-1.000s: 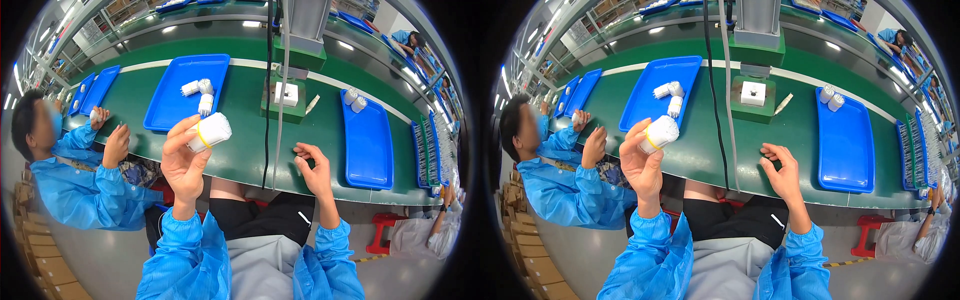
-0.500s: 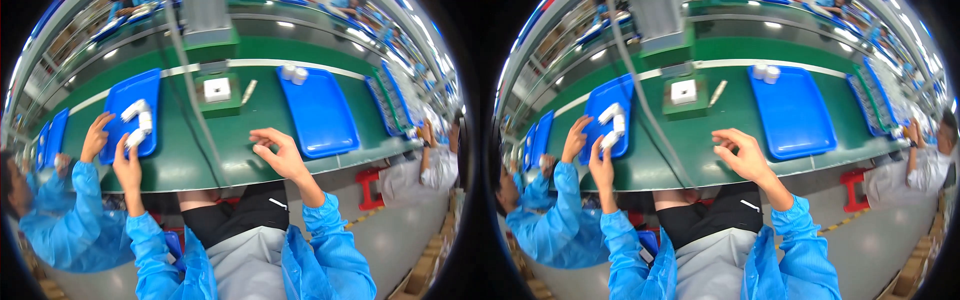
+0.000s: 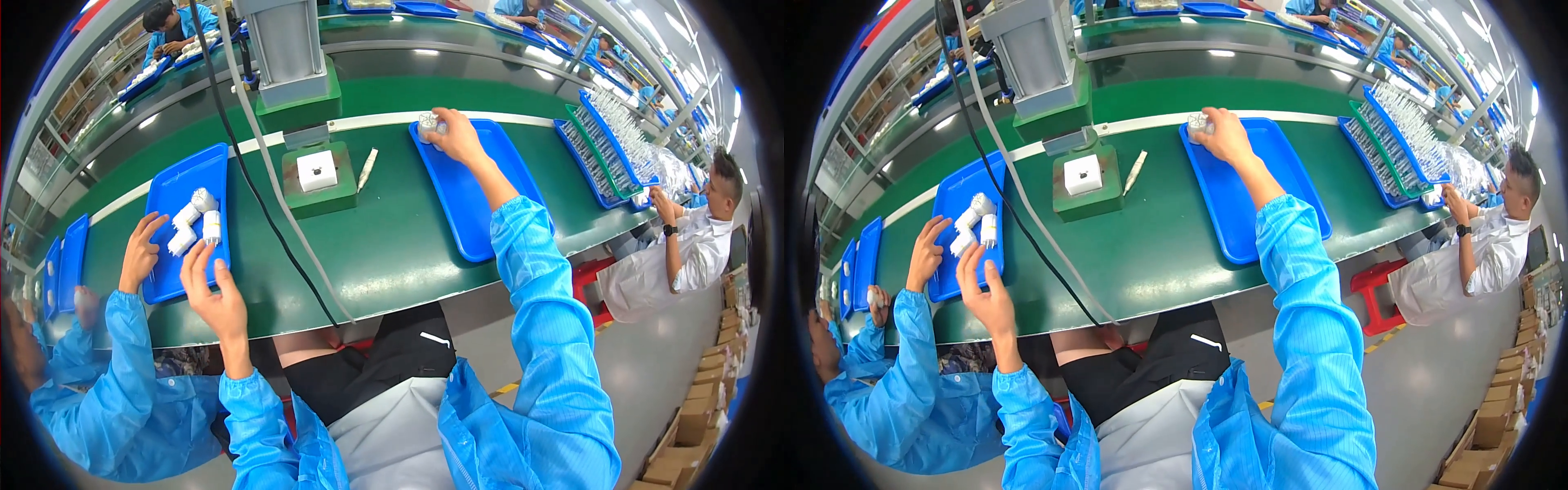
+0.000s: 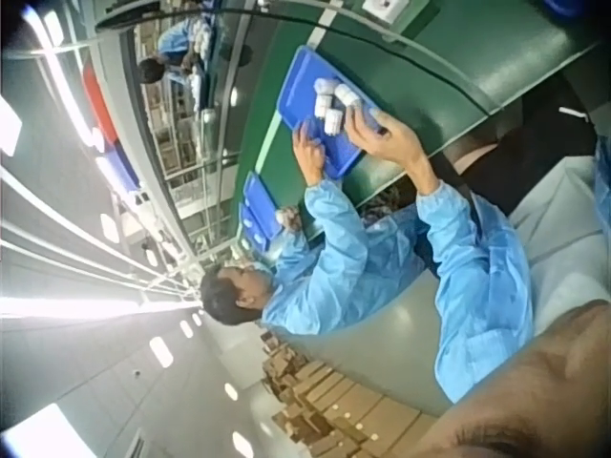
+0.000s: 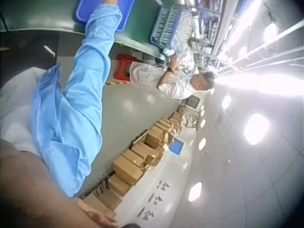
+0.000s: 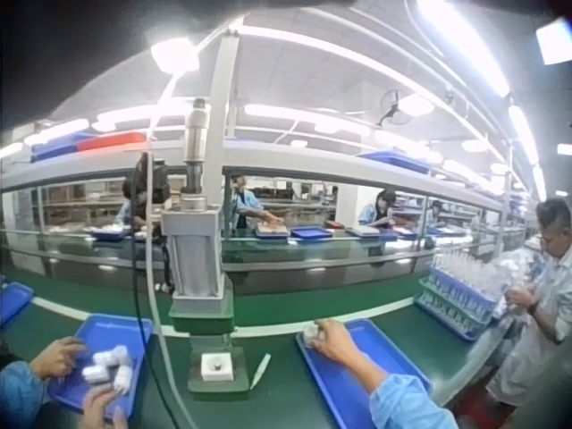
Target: The person assembles small white plastic components using a manual press and a hand tool on a factory assembly line, then inspects the assembled components.
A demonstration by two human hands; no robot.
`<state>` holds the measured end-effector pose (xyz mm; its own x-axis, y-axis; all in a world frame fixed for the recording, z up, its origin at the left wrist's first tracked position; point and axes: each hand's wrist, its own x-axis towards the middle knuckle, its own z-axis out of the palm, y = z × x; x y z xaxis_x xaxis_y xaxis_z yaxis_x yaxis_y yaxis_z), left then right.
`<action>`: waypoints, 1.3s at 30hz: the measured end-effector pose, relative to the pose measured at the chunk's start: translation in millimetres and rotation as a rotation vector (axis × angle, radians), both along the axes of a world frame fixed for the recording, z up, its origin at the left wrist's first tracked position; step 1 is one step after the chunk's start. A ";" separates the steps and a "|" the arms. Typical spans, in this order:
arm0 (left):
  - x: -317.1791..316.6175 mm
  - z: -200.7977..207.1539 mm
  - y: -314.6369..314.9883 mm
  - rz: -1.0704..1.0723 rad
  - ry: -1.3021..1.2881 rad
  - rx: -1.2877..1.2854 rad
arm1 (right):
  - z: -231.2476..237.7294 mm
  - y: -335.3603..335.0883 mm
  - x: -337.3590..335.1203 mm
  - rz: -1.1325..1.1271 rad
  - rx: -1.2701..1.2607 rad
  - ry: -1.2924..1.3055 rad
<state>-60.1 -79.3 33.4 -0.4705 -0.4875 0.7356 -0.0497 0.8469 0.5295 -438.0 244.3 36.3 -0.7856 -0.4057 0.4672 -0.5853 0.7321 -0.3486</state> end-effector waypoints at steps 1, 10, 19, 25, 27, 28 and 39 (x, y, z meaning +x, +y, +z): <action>-1.0 0.8 3.3 -0.049 0.014 0.026 | -1.2 -4.6 1.8 0.011 -0.001 0.001; -29.7 8.9 13.1 -0.272 0.059 0.128 | 21.3 -20.4 27.8 0.189 -0.659 -0.223; -113.0 9.3 17.2 -0.525 -0.081 0.248 | 23.7 -136.5 122.4 0.496 -0.842 -0.810; -133.4 -2.3 21.8 -0.540 -0.120 0.103 | 31.4 -150.6 116.3 0.527 -0.671 -0.735; -133.5 -5.4 21.2 -0.528 -0.130 0.104 | 35.1 -151.2 111.3 0.520 -0.445 -0.611; -133.5 -6.3 20.9 -0.518 -0.141 0.100 | 37.9 -150.2 110.9 0.520 -0.442 -0.613; -146.9 7.2 28.0 -0.477 -0.155 0.183 | 24.0 -135.7 137.3 0.282 -0.357 -0.491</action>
